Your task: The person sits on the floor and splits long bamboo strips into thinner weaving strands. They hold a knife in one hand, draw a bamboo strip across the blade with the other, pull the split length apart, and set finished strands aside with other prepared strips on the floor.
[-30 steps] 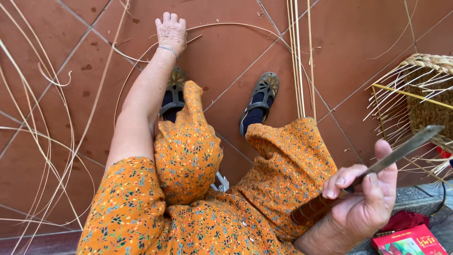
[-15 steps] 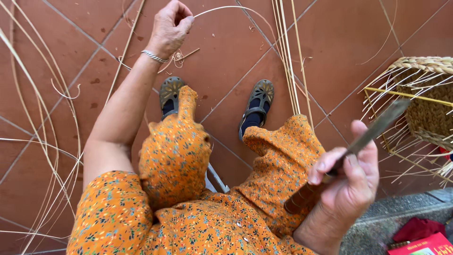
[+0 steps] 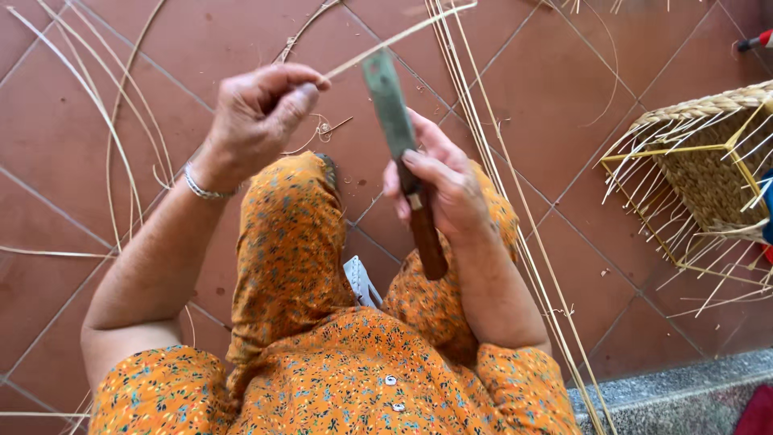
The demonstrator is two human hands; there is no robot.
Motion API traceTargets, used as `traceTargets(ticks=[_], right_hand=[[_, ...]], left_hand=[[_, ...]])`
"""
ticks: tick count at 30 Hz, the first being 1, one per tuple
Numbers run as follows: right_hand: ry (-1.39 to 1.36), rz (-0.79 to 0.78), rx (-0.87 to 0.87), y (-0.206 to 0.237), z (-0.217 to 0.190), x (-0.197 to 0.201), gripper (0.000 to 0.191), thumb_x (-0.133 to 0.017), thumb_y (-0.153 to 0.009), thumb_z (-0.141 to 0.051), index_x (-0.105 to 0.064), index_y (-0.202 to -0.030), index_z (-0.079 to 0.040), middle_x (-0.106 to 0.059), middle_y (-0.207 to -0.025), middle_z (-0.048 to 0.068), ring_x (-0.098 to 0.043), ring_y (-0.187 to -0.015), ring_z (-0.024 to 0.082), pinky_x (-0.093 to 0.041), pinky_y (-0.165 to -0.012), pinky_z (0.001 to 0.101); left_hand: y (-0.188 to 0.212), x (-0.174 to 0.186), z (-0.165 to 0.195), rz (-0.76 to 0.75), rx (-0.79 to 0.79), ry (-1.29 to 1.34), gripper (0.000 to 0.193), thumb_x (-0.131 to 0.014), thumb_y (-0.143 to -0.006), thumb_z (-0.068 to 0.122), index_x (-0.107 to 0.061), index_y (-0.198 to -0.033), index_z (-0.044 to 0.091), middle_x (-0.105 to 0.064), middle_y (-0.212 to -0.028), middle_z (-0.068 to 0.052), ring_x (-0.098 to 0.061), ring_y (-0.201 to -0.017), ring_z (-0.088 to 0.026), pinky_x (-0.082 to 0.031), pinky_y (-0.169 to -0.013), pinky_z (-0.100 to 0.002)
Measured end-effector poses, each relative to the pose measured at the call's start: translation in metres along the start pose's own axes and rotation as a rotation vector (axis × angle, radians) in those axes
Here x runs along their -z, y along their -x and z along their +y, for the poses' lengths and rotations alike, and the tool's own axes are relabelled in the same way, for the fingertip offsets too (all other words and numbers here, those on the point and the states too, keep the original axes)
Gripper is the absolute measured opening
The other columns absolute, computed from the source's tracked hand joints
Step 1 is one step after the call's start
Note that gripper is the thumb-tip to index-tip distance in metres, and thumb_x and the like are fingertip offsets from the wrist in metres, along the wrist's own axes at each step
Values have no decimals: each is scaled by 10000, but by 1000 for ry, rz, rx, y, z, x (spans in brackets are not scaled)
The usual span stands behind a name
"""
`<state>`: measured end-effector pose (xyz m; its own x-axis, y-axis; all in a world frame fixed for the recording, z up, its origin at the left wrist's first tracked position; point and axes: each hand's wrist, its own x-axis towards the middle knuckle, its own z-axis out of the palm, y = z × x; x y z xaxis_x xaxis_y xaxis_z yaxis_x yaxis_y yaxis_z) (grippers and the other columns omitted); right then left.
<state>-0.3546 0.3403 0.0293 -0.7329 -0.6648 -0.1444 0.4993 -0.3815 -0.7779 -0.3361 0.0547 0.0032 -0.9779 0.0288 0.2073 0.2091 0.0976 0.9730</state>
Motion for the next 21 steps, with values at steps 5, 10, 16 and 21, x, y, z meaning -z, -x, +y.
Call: traceTargets(ticks=[5,10,16,21], right_hand=[[-83,-118,-81,-31,26,-31,552,-511,-1068,-66,-298,-1572,9,-684,-880,191,-627,-585,211,-541,-555,294],[58,-173,-154,-46,40,-42,415,-529,-1061,-60,-370,-1440,-4,-690,-863,169,-624,-552,195,-520,-491,280],[142,-206,-189,-47,46,-43,309,-545,-1078,-65,-407,-1353,-28,-694,-858,157,-621,-556,175,-489,-469,261],[105,-178,-131,-45,41,-33,283,-548,-1075,-74,-414,-1322,-40,-696,-862,158,-625,-553,178,-492,-468,267]], left_hand=[[59,-15,17,117,56,-40,142,-617,-1090,64,-711,-1172,-4,-684,-936,58,-551,-803,9,-463,-669,-169],[91,-18,9,179,207,40,160,-612,-1071,86,-704,-1169,0,-629,-825,67,-527,-690,12,-444,-585,-176],[110,-17,6,256,294,154,138,-608,-1065,66,-699,-1139,-7,-620,-815,61,-517,-639,-2,-416,-538,-183],[126,-16,10,252,305,173,136,-612,-1060,57,-701,-1137,-10,-607,-795,61,-514,-638,0,-408,-544,-181]])
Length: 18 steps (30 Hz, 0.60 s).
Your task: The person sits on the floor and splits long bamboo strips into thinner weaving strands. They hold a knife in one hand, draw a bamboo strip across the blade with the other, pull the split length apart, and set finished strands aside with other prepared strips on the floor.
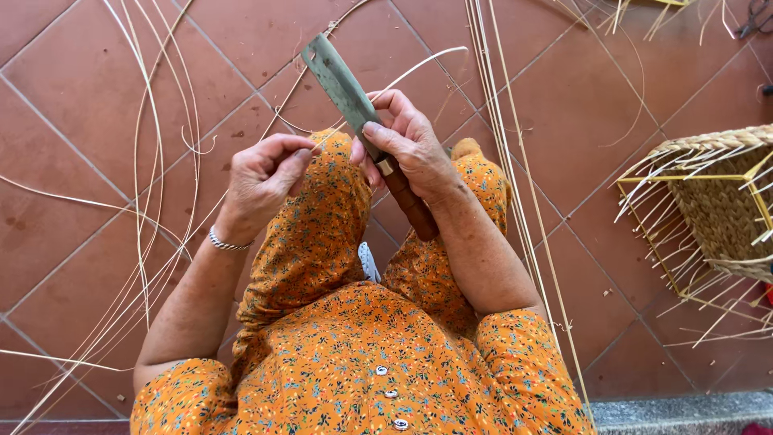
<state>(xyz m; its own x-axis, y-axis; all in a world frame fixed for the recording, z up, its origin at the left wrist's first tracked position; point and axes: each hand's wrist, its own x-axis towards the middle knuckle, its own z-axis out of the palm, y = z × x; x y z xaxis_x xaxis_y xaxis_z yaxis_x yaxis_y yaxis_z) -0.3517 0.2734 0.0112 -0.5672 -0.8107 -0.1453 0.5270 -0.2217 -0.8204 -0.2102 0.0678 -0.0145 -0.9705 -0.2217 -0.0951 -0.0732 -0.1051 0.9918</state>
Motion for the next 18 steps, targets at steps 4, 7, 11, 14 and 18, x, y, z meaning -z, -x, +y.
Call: traceTargets(ticks=[4,7,11,14,18], right_hand=[[-3,24,66,5,-2,10,245,-550,-1086,-68,-434,-1297,-27,-696,-876,169,-619,-563,182,-492,-472,274],[8,49,86,9,-4,15,239,-550,-1084,-68,-441,-1292,-22,-696,-883,172,-617,-561,182,-495,-474,276],[-4,77,104,12,-9,19,259,-557,-1074,-84,-442,-1299,-28,-692,-869,172,-618,-550,184,-506,-470,284],[-17,87,116,14,-11,21,266,-559,-1071,-83,-443,-1304,-28,-694,-874,177,-620,-545,192,-519,-478,296],[-25,87,130,14,-11,23,266,-557,-1073,-76,-438,-1307,-32,-694,-881,181,-622,-551,199,-518,-479,298]], left_hand=[[17,11,-2,26,30,-42,132,-620,-1062,46,-714,-1134,-13,-596,-772,59,-495,-636,0,-391,-541,-185],[29,22,-4,41,29,-40,129,-634,-1055,44,-723,-1136,-2,-587,-754,68,-485,-641,7,-385,-545,-183],[42,40,-7,103,24,-218,120,-665,-1024,44,-734,-1118,15,-614,-742,60,-521,-634,2,-421,-544,-184],[52,53,-9,136,71,-260,117,-672,-1023,48,-746,-1113,34,-617,-742,59,-533,-652,2,-436,-566,-177],[63,69,-14,171,63,-322,108,-680,-1034,45,-751,-1115,37,-607,-741,53,-524,-659,-7,-407,-565,-181]])
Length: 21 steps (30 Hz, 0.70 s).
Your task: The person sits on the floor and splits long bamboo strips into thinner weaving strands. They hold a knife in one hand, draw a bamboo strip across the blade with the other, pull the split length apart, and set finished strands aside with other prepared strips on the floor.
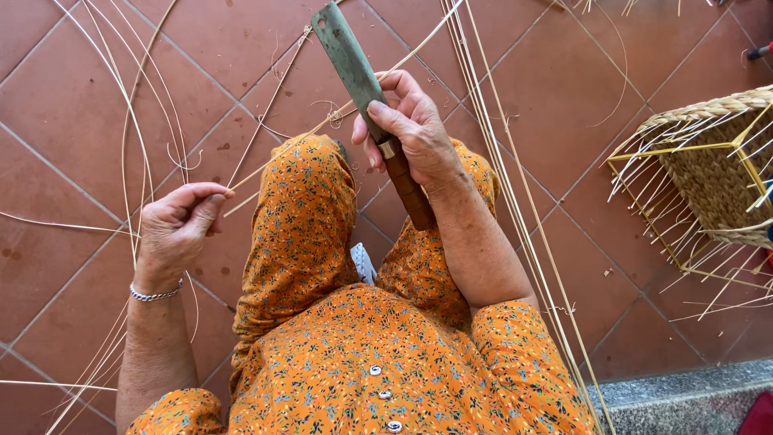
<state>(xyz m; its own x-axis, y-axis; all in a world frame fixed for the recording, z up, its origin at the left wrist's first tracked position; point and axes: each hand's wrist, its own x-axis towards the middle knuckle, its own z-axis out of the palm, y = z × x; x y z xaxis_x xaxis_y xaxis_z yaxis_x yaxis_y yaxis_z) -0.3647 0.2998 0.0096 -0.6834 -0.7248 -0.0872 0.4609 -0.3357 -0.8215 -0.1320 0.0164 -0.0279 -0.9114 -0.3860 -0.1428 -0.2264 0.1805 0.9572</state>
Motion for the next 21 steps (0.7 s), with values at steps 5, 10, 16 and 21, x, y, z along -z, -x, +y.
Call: traceTargets(ticks=[5,10,16,21], right_hand=[[28,18,31,-2,-1,5,245,-549,-1084,-70,-441,-1300,-35,-697,-882,190,-627,-550,202,-512,-471,294],[25,38,34,-2,-2,8,225,-544,-1083,-65,-444,-1283,-44,-702,-880,191,-639,-556,194,-508,-452,293],[33,56,46,-1,-2,11,235,-551,-1078,-69,-436,-1282,-52,-703,-875,189,-638,-553,190,-510,-444,295],[21,59,69,-2,-3,14,237,-544,-1087,-60,-425,-1291,-59,-703,-888,196,-641,-559,201,-513,-458,304]], left_hand=[[6,19,-7,22,92,18,111,-662,-1036,38,-748,-1106,40,-617,-734,47,-530,-634,-14,-409,-525,-191],[15,37,-14,26,102,19,120,-645,-1045,12,-745,-1110,27,-622,-780,37,-539,-668,-20,-427,-543,-196],[17,67,-37,65,110,-19,124,-641,-1065,13,-743,-1133,31,-638,-837,34,-567,-714,-27,-444,-594,-193],[21,91,-56,91,173,-28,100,-642,-1091,37,-740,-1113,29,-637,-783,28,-566,-712,-29,-458,-603,-196]])
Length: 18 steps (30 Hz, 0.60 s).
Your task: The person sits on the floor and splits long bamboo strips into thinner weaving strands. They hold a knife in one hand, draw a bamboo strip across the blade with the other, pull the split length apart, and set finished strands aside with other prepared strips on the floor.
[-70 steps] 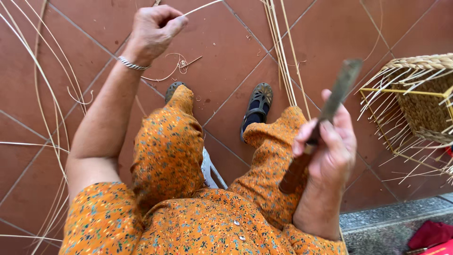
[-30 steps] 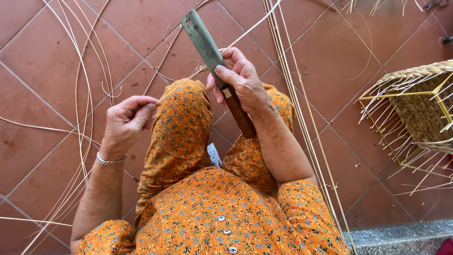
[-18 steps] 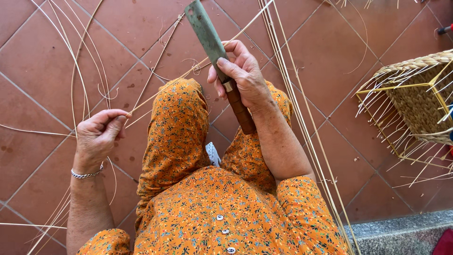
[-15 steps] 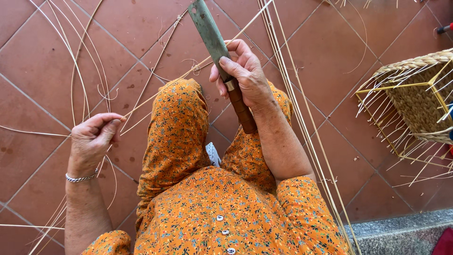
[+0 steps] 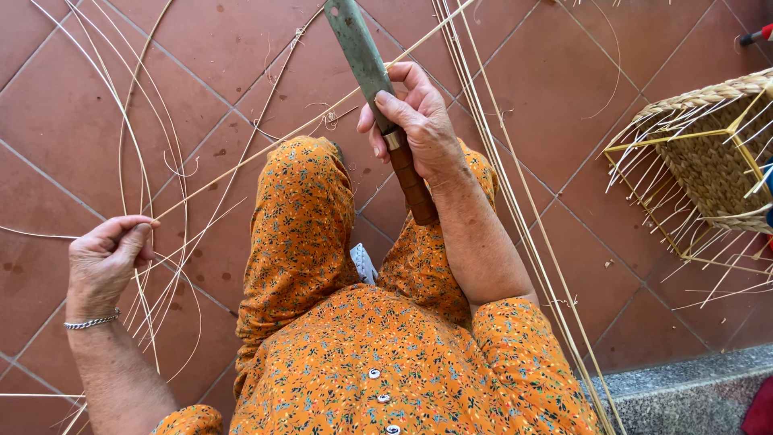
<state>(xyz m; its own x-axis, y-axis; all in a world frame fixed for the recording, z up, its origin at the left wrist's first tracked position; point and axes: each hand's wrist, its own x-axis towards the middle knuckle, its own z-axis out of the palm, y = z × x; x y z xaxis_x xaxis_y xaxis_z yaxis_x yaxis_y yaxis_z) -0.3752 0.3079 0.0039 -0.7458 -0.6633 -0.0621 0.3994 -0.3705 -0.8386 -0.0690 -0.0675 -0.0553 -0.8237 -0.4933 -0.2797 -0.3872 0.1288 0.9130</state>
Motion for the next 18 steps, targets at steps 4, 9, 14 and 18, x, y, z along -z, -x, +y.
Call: traceTargets(ticks=[4,9,14,18], right_hand=[[-2,11,-19,0,1,-1,256,-535,-1083,-60,-406,-1304,-77,-702,-878,192,-642,-556,200,-518,-452,306],[25,-8,-63,1,8,-12,282,-537,-1078,-69,-404,-1327,-65,-700,-872,183,-632,-548,184,-511,-446,290],[38,-80,-117,3,20,-30,278,-544,-1099,-75,-404,-1336,-40,-701,-885,180,-630,-577,174,-489,-466,271],[67,-122,-167,2,23,-35,289,-546,-1087,-87,-397,-1331,-44,-703,-861,167,-634,-559,166,-498,-459,262]], left_hand=[[-3,4,4,-23,64,-43,111,-662,-1077,67,-738,-1140,18,-698,-889,-14,-624,-805,-70,-508,-672,-206],[-12,-37,55,-2,-436,-548,431,-763,-949,153,-670,-1347,19,-647,-1345,-202,-622,-1234,-300,-549,-955,-383],[-37,-131,116,-46,-846,-537,332,-721,-1029,194,-672,-1307,19,-697,-1300,-170,-635,-1212,-345,-469,-1071,-485],[-54,-184,145,-151,-679,-245,164,-699,-1023,69,-714,-1171,-1,-728,-1026,-133,-705,-941,-253,-550,-853,-373]])
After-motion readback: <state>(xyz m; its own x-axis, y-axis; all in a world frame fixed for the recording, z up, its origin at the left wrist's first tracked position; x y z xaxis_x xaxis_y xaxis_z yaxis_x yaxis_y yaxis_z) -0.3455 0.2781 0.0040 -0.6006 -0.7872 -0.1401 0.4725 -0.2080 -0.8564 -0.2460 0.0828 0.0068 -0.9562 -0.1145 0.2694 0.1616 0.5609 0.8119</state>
